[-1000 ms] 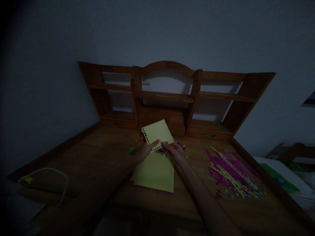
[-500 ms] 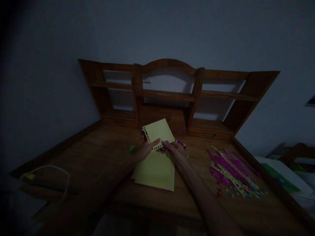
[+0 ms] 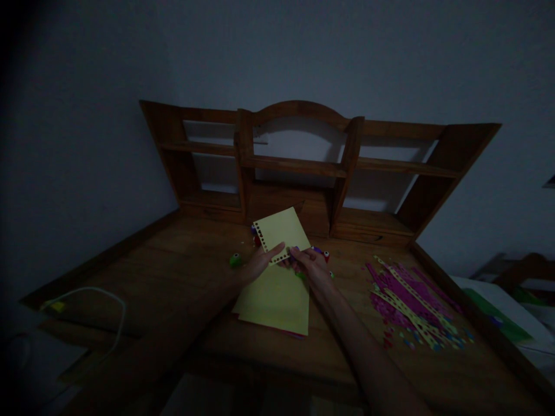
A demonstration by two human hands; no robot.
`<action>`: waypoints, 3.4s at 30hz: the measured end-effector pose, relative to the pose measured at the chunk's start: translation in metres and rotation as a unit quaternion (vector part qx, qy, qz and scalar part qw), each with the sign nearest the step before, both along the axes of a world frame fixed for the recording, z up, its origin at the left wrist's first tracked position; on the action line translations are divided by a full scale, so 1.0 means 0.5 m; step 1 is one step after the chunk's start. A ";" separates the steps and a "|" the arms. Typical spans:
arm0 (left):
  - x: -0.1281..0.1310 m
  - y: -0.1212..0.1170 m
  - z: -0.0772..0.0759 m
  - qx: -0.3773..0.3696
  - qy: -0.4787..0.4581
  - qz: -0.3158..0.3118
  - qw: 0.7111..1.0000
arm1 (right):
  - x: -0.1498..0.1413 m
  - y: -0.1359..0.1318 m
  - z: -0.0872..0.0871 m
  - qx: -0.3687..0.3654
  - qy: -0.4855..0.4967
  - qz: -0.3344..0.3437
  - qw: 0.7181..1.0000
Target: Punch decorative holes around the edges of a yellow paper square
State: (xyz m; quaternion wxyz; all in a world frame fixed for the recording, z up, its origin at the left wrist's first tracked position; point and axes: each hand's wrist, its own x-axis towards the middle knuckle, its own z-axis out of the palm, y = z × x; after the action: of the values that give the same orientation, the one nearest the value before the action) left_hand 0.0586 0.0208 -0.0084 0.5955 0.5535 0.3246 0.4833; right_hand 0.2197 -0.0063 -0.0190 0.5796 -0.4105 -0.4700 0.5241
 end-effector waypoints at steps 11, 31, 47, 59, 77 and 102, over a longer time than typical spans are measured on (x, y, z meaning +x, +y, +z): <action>0.003 0.004 -0.006 0.005 -0.029 0.012 0.999 | -0.002 0.004 -0.008 -0.006 0.010 -0.007 1.000; 0.012 -0.047 0.026 0.059 0.003 -0.105 0.993 | -0.010 -0.013 0.021 0.002 0.134 -0.025 0.991; 0.069 -0.112 0.035 -0.050 -0.113 0.065 0.990 | -0.055 -0.044 0.030 0.010 0.135 -0.043 0.990; 0.064 -0.086 0.027 -0.041 -0.111 0.068 0.991 | -0.058 -0.029 0.020 0.024 0.122 -0.020 0.992; -0.007 0.006 0.025 -0.089 -0.020 0.023 0.996 | -0.045 -0.028 0.021 0.021 0.085 0.038 0.995; -0.014 0.031 0.021 -0.241 -0.216 0.056 0.945 | -0.016 -0.012 0.038 -0.071 0.212 0.092 0.970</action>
State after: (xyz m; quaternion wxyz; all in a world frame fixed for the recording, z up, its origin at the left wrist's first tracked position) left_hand 0.0516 0.0363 0.0019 0.7391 0.2568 0.3257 0.5307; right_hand 0.2119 -0.0122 0.0000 0.5846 -0.2851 -0.3341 0.6822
